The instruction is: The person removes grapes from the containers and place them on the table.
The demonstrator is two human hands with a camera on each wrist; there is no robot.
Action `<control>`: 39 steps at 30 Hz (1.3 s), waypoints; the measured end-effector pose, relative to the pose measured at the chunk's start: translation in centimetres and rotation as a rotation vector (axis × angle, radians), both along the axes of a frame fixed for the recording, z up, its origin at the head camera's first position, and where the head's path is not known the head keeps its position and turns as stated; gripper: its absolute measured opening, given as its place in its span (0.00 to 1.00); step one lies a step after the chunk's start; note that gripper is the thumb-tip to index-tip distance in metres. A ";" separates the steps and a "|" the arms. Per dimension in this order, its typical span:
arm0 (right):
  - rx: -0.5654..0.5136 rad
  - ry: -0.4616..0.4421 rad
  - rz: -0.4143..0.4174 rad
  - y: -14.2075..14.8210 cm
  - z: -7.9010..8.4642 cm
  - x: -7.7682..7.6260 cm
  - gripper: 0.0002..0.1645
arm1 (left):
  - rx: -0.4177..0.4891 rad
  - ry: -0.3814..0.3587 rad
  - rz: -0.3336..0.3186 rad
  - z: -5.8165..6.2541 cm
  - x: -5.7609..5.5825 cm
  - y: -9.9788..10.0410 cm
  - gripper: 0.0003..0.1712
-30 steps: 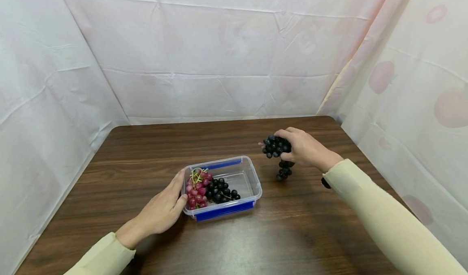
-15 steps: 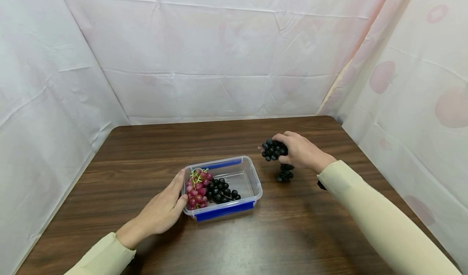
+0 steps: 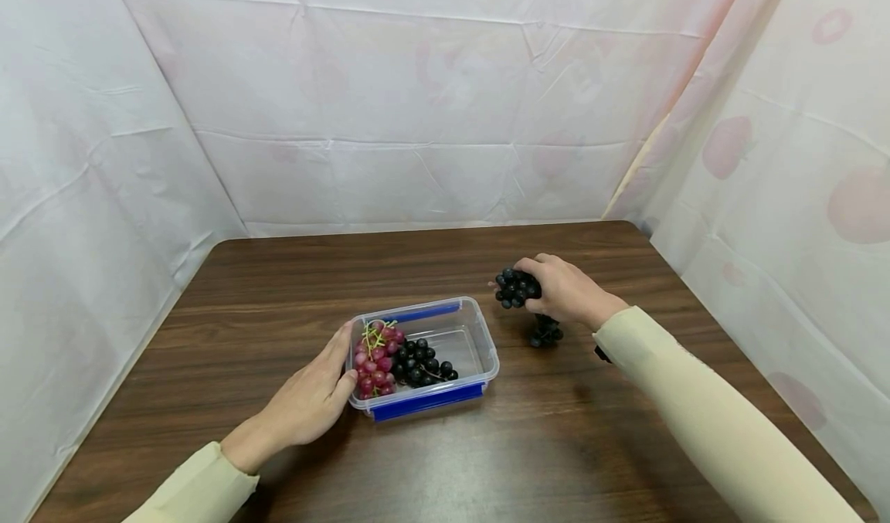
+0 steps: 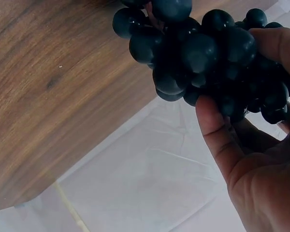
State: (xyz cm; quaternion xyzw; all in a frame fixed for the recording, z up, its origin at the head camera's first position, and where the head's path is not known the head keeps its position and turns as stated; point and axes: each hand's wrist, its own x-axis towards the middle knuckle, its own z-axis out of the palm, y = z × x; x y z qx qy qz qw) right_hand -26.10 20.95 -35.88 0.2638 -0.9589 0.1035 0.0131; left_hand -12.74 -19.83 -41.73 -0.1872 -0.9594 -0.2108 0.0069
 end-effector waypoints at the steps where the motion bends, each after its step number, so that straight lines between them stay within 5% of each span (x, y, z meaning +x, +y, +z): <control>1: 0.001 0.001 0.000 0.0 -0.1 0.0 0.34 | -0.001 0.002 0.000 0.0 0.0 0.0 0.38; 20: 0.017 0.018 0.018 -0.3 -1.9 -1.0 0.33 | -0.002 0.006 0.001 0.0 0.1 0.0 0.39; 39: 0.057 -0.055 -0.013 -0.7 -3.0 -0.9 0.37 | -0.001 0.003 -0.004 0.1 0.2 0.0 0.39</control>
